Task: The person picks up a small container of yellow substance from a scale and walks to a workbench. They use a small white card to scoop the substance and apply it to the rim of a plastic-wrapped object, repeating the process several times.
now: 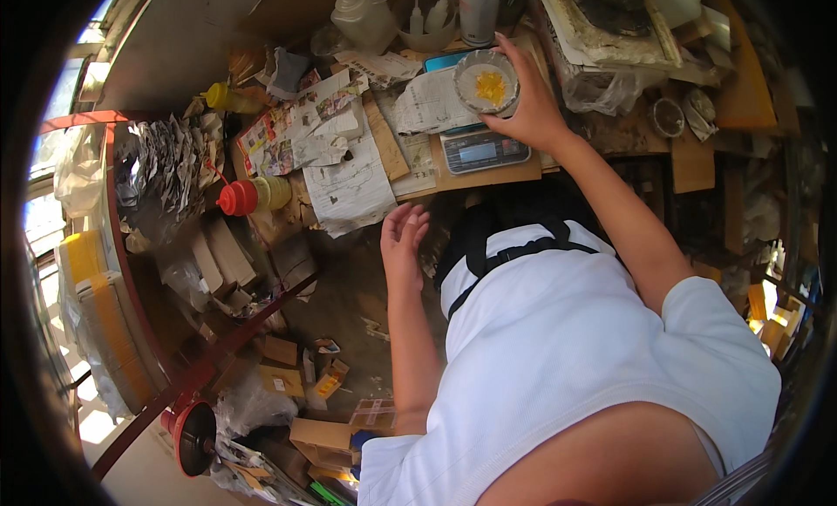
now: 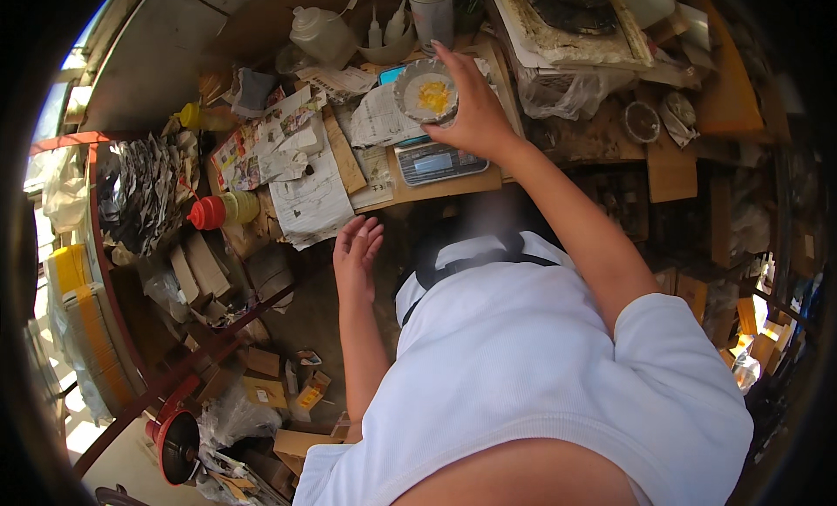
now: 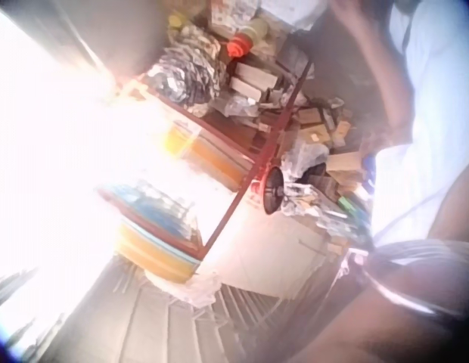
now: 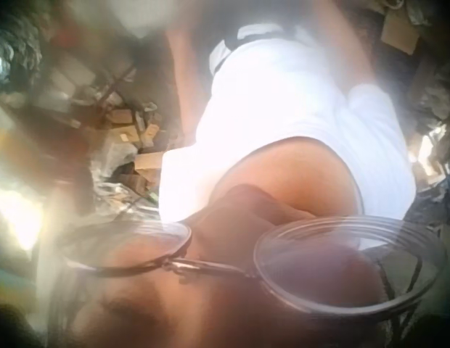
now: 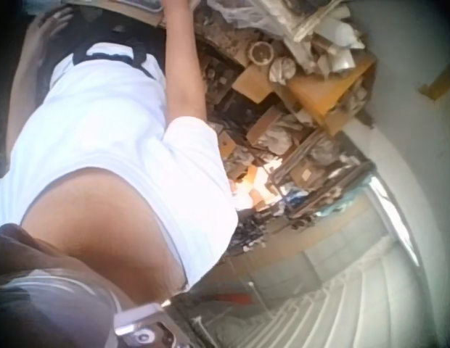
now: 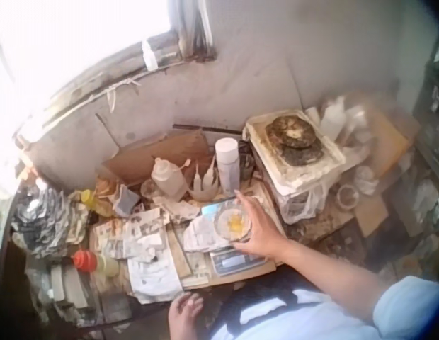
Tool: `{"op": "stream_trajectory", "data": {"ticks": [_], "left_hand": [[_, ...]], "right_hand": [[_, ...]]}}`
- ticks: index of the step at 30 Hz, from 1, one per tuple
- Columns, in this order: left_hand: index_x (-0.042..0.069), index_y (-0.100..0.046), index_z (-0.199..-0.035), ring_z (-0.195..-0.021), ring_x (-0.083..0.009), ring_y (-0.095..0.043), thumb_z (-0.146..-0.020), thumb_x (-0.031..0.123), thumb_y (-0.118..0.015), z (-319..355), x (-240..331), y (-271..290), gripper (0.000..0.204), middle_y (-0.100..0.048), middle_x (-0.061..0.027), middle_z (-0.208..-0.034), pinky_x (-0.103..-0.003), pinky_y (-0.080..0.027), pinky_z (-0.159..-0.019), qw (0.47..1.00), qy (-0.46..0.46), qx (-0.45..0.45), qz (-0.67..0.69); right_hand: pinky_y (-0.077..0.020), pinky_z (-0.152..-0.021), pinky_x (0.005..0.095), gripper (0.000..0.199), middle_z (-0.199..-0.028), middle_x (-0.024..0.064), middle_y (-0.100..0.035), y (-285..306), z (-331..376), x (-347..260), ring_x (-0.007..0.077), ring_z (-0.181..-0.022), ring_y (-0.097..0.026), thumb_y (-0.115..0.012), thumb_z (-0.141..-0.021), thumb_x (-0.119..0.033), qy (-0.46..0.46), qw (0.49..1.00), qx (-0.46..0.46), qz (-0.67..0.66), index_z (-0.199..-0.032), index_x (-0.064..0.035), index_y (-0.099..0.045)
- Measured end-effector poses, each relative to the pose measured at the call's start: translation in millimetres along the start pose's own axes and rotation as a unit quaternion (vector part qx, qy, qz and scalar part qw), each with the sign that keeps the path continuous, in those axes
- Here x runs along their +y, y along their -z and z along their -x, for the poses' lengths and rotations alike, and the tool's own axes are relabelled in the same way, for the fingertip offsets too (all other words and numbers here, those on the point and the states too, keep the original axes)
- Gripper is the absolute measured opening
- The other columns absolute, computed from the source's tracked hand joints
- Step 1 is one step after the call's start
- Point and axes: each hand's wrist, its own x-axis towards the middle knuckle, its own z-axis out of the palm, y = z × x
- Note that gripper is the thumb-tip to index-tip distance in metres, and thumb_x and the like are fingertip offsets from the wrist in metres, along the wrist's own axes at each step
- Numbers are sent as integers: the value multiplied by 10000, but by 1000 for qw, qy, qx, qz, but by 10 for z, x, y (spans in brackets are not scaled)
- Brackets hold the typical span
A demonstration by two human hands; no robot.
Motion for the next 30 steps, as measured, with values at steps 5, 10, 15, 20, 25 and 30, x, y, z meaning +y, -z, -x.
{"op": "stream_trajectory", "data": {"ticks": [5,10,15,20,25,30], "left_hand": [[-26,-381,-1287,-1197,-290,-466,-916,333,-518,91,452,-551,534,-471,-190,-1279,-387,-359,-1018,971,-41,-187,144],[13,-287,-1364,-1248,-271,-403,-874,494,-526,85,608,-973,727,-396,-136,-1357,-401,-338,-1029,901,13,-342,265],[91,-254,-1398,-1252,-261,-393,-868,519,-518,198,712,-1359,730,-377,-79,-1391,-444,-369,-988,906,51,-337,250],[68,-287,-1382,-1267,-255,-380,-886,443,-538,296,543,-1501,670,-387,-79,-1386,-421,-314,-1046,899,100,-347,248],[78,-291,-1380,-1268,-237,-380,-873,430,-567,281,506,-1758,676,-387,-70,-1386,-413,-309,-1053,888,147,-384,204],[81,-308,-1372,-1246,-234,-409,-872,409,-578,303,427,-1977,656,-410,-70,-1370,-405,-353,-1023,876,184,-404,188]], "right_hand": [[-353,-1010,377,1022,-1283,119,-425,315,88,-560,304,-1205,-422,-790,-558,-76,33,996,-21,-74,-1417,-137,-240],[-331,-1036,395,1039,-1320,114,-408,597,174,-825,309,-1222,-403,-791,-542,-73,50,990,-50,-119,-1420,-144,-240],[-303,-1045,421,1053,-1401,117,-335,826,334,-784,321,-1264,-347,-788,-519,-78,61,992,-82,-68,-1415,-87,-234],[-312,-1031,410,1039,-1385,135,-336,973,598,-730,320,-1238,-365,-791,-543,-90,4,994,-86,-61,-1419,-72,-232],[-295,-1052,405,1042,-1434,142,-273,1193,803,-689,311,-1301,-310,-787,-550,-89,-37,998,-35,-48,-1421,-68,-217],[-262,-1080,408,1099,-1467,149,-197,1369,992,-608,321,-1337,-251,-791,-542,-69,-77,995,-8,-62,-1439,-67,-156]]}}
